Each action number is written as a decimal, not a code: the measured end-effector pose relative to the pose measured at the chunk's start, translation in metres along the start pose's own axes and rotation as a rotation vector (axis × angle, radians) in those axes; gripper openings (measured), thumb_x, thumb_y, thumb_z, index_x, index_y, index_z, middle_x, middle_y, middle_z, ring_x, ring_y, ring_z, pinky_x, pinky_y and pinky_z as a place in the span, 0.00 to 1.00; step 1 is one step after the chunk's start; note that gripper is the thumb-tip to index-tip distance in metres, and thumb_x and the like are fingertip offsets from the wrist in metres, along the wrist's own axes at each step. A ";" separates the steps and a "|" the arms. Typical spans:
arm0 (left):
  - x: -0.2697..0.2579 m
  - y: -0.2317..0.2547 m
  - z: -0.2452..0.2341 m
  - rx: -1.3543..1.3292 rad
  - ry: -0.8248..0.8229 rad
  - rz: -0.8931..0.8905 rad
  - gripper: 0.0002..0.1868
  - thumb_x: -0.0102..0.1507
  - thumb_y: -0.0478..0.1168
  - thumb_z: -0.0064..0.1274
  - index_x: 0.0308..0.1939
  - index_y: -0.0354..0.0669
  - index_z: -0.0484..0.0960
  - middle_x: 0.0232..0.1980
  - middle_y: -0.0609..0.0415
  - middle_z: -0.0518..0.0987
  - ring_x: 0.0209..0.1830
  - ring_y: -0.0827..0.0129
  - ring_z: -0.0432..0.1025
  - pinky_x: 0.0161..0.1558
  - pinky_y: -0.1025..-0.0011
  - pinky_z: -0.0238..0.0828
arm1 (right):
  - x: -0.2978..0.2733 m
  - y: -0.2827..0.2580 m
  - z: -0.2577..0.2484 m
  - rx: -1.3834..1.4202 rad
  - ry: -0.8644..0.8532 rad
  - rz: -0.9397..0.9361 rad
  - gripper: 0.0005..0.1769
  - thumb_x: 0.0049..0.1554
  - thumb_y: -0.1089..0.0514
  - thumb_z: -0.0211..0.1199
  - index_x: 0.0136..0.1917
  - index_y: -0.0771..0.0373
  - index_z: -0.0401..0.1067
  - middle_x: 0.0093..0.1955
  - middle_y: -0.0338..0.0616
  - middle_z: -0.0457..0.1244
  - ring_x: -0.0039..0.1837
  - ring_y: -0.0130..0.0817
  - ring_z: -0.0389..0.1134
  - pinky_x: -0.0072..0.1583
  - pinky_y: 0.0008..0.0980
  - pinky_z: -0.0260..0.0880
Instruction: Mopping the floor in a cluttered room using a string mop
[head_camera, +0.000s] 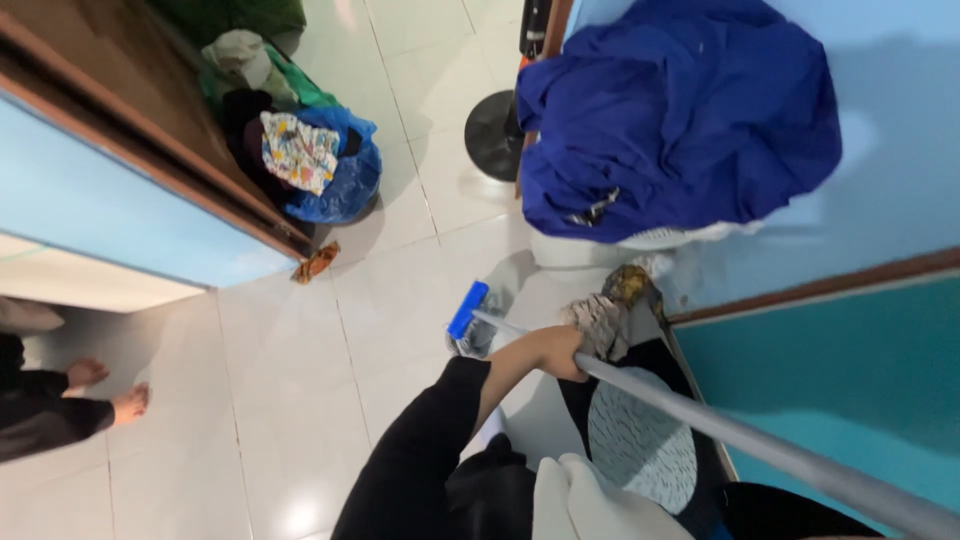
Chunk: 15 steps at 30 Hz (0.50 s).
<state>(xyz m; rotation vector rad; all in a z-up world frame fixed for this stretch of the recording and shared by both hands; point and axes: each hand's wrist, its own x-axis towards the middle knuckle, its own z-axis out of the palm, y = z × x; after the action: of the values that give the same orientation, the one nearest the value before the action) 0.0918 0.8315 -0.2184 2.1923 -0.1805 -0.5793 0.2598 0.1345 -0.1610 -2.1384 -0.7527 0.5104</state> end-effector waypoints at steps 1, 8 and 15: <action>0.008 -0.019 -0.014 0.053 -0.042 -0.022 0.25 0.48 0.57 0.59 0.35 0.41 0.87 0.38 0.42 0.84 0.44 0.45 0.79 0.47 0.51 0.76 | 0.013 -0.004 0.019 -0.018 -0.022 0.045 0.11 0.36 0.52 0.69 0.34 0.46 0.71 0.36 0.25 0.62 0.38 0.10 0.64 0.46 0.11 0.61; 0.017 -0.056 -0.161 0.223 -0.149 -0.086 0.22 0.46 0.52 0.63 0.39 0.46 0.90 0.38 0.48 0.85 0.42 0.50 0.81 0.45 0.56 0.78 | 0.107 -0.057 0.143 -0.141 -0.227 0.382 0.10 0.41 0.49 0.68 0.39 0.47 0.75 0.40 0.27 0.66 0.43 0.14 0.68 0.53 0.13 0.62; 0.068 -0.150 -0.331 0.518 -0.140 -0.236 0.19 0.50 0.39 0.62 0.46 0.51 0.89 0.45 0.51 0.86 0.49 0.53 0.81 0.52 0.56 0.78 | 0.290 -0.035 0.241 -0.287 -0.418 0.645 0.13 0.46 0.46 0.67 0.44 0.49 0.79 0.44 0.31 0.69 0.48 0.18 0.72 0.59 0.15 0.64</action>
<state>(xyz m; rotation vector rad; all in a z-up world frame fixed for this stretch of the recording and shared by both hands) 0.2961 1.1378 -0.1781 2.6964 -0.1580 -0.8977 0.3243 0.4769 -0.3088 -2.5725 -0.3404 1.2824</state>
